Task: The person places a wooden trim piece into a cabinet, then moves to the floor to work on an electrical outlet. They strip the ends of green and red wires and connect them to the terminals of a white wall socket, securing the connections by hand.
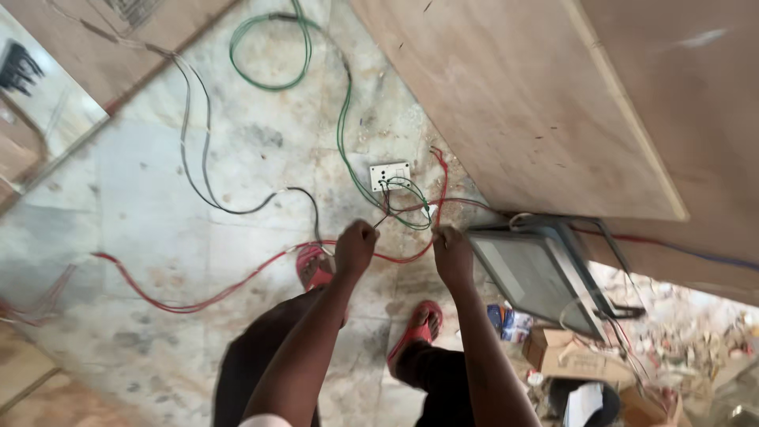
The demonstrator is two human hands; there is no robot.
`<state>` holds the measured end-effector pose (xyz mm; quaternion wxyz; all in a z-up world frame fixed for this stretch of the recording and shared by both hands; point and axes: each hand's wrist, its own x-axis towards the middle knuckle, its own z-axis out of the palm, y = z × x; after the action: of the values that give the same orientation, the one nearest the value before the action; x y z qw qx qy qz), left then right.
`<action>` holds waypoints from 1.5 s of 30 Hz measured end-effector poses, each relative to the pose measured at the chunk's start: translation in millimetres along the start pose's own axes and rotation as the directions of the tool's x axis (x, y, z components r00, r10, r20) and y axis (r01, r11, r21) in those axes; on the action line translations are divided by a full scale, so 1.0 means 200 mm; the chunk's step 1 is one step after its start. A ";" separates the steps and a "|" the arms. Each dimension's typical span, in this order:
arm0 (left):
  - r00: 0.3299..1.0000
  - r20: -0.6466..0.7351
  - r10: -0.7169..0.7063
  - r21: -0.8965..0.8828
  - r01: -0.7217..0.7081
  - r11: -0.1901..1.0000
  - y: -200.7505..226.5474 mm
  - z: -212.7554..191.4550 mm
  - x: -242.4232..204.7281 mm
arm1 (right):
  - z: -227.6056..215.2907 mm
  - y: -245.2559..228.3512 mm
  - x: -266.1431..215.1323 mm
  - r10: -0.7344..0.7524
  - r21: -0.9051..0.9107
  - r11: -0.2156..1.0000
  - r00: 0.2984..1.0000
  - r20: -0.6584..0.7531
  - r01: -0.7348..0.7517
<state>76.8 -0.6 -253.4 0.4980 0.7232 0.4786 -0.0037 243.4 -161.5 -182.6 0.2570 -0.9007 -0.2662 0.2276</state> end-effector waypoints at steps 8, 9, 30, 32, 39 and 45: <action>0.959 -0.282 0.017 0.003 -0.017 1.000 -0.63 0.67 0.50 | 0.75 0.66 0.66 -0.174 -0.186 0.965 0.983 0.063 0.183; 0.943 -0.331 0.048 0.050 -0.034 0.998 -0.65 0.73 0.49 | 0.79 0.68 0.71 -0.043 -0.230 0.971 0.991 0.129 0.072; 0.957 -0.080 -0.280 -0.520 0.200 0.831 -0.39 0.76 0.53 | 0.82 0.42 0.74 -0.096 -0.172 0.972 0.940 0.327 0.159; 0.970 0.010 -0.241 -0.645 0.191 0.740 -0.38 0.78 0.54 | 0.83 0.46 0.77 -0.160 -0.171 0.960 0.938 0.306 0.220; 0.969 -0.230 -0.094 -0.617 -0.071 0.784 -0.44 0.99 0.57 | 0.93 0.73 0.87 -0.205 -0.161 0.945 0.900 0.385 0.284; 0.982 -0.005 -0.187 -0.930 0.064 0.361 -0.49 1.19 0.59 | 0.83 0.78 0.87 0.085 0.274 0.940 0.918 0.387 -0.202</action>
<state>184.7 -87.4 -499.8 0.7885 0.2800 0.4783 0.2666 339.8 -113.7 -447.5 0.3222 -0.8076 -0.2034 0.4502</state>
